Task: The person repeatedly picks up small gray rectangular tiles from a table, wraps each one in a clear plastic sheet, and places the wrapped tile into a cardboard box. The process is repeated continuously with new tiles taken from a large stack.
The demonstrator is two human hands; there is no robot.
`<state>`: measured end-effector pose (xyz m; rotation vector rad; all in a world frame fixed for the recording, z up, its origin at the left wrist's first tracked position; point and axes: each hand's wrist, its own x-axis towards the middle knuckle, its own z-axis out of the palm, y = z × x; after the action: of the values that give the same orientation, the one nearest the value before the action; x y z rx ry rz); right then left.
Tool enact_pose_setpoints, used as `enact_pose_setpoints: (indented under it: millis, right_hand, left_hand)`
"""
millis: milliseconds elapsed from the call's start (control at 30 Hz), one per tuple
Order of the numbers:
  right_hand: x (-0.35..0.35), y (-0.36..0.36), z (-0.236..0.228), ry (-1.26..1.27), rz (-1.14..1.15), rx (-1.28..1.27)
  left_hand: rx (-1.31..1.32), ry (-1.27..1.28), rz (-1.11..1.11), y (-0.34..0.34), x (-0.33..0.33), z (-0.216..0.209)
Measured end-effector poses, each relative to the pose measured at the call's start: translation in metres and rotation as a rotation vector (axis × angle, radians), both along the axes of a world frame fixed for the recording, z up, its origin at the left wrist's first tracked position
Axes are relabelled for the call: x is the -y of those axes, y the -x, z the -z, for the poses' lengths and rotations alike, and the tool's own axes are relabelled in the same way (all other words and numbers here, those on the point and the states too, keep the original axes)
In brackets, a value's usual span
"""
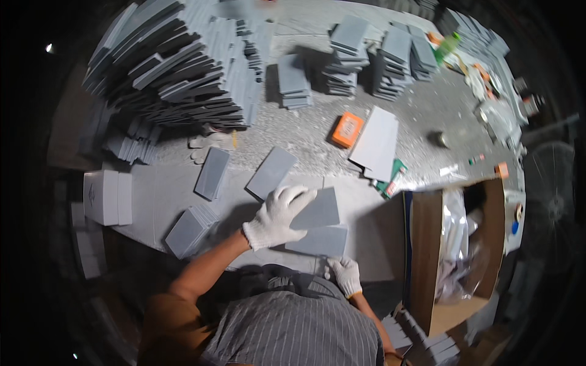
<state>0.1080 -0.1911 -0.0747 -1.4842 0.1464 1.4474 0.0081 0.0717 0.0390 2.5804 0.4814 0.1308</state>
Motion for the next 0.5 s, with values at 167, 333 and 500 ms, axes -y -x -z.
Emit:
enact_pose_setpoints:
  millis: [167, 333, 500]
  right_hand:
    - [0.002, 0.001, -0.006, -0.037, 0.013, -0.003]
    - [0.008, 0.006, 0.009, -0.076, -0.037, 0.099]
    - [0.008, 0.005, 0.004, -0.069, -0.058, 0.095]
  left_hand:
    - [-0.226, 0.003, 0.205, 0.003, 0.052, 0.017]
    - [-0.269, -0.101, 0.22, 0.005, 0.067, 0.032]
    - [-0.21, -0.097, 0.25, 0.001, 0.065, 0.036]
